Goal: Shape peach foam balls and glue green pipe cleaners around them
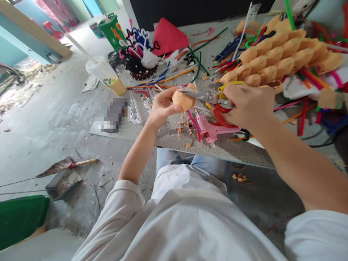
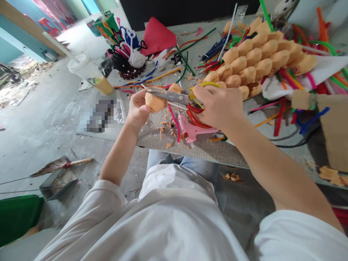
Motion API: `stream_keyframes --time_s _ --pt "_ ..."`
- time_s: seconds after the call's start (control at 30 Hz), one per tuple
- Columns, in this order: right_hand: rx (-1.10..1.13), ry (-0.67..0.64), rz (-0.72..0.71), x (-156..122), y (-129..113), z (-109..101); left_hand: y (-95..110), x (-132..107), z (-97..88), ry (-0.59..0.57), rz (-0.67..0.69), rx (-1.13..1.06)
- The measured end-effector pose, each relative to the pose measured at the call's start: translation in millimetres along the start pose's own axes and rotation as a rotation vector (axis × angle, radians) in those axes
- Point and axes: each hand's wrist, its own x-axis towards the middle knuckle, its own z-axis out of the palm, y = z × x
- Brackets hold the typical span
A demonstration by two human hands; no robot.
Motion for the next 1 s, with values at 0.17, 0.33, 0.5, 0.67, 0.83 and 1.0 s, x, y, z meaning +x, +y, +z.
stream_keyframes --time_s 0.17,0.33,0.5,0.67,0.83,1.0 --pt "0.197 0.02 0.16 3.1 4.5 -4.2 -5.5 2.6 -3.0 -0.046 0.023 -0.059" --pt "0.326 -0.041 0.254 5.7 1.1 -13.6 -10.4 5.5 -8.4 -0.105 0.103 -0.123" --pt "0.226 -0.121 0.116 3.2 -6.7 -15.8 -7.6 6.5 -8.2 -0.127 0.144 -0.07" --pt "0.092 -0.131 0.058 -1.9 -10.2 -20.3 -5.2 7.7 -8.7 -0.132 0.133 -0.034" --pt "0.112 -0.136 0.125 -1.1 -12.3 -21.9 -5.7 5.9 -7.4 -0.098 0.121 -0.107" --pt "0.29 -0.131 0.214 1.5 -11.8 -19.2 -7.6 4.2 -5.5 0.02 0.11 -0.112"
